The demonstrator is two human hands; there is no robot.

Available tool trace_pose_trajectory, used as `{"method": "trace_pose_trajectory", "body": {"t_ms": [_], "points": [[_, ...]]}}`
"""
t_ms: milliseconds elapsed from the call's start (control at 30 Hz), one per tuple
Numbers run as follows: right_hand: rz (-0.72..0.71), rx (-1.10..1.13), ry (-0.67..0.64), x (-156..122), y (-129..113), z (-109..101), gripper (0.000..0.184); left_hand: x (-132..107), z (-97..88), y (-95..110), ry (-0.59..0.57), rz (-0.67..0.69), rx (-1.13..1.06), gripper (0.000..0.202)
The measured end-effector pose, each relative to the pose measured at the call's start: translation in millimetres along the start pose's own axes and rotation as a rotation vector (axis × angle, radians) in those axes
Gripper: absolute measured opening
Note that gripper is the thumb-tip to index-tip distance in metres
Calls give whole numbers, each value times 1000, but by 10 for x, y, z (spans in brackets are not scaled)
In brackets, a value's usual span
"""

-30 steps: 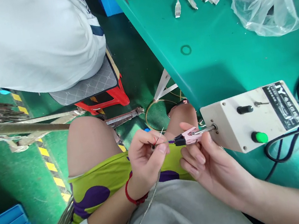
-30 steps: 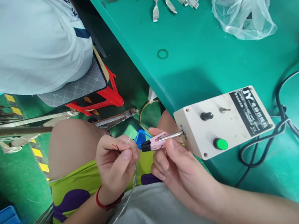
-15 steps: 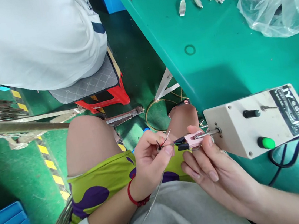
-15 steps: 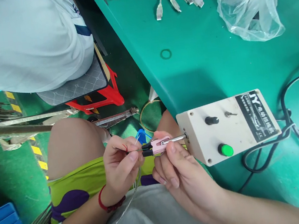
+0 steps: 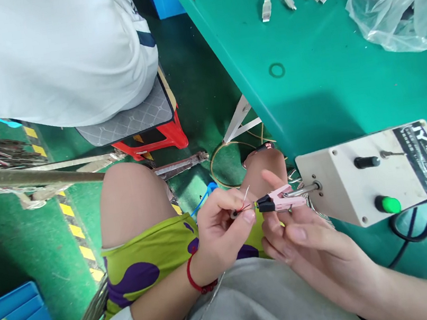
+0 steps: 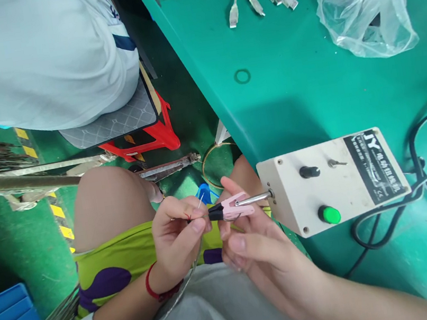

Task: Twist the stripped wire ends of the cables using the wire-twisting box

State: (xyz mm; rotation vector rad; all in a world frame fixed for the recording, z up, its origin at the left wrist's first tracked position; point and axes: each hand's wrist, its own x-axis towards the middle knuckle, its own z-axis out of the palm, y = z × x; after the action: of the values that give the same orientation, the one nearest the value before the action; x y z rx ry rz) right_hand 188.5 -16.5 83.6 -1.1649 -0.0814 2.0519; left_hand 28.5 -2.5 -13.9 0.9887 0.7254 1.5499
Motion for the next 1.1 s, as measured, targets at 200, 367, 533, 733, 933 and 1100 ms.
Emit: {"method": "trace_pose_trajectory", "body": {"t_ms": [200, 367, 533, 733, 933, 1100], "points": [[32, 21, 134, 29, 14, 27, 64, -54, -25, -35, 26, -6, -84, 10], [9, 45, 174, 85, 5, 30, 62, -18, -37, -9, 82, 16, -117, 10], [5, 50, 166, 79, 7, 41, 58, 64, -23, 53, 112, 18, -125, 17], [-10, 44, 158, 67, -17, 49, 63, 46, -12, 68, 101, 43, -110, 14], [-40, 22, 31, 47, -35, 34, 61, 5, -16, 53, 62, 90, -68, 10], [-29, 27, -44, 36, -12, 30, 37, -27, -28, 33, 53, 99, -61, 8]]}}
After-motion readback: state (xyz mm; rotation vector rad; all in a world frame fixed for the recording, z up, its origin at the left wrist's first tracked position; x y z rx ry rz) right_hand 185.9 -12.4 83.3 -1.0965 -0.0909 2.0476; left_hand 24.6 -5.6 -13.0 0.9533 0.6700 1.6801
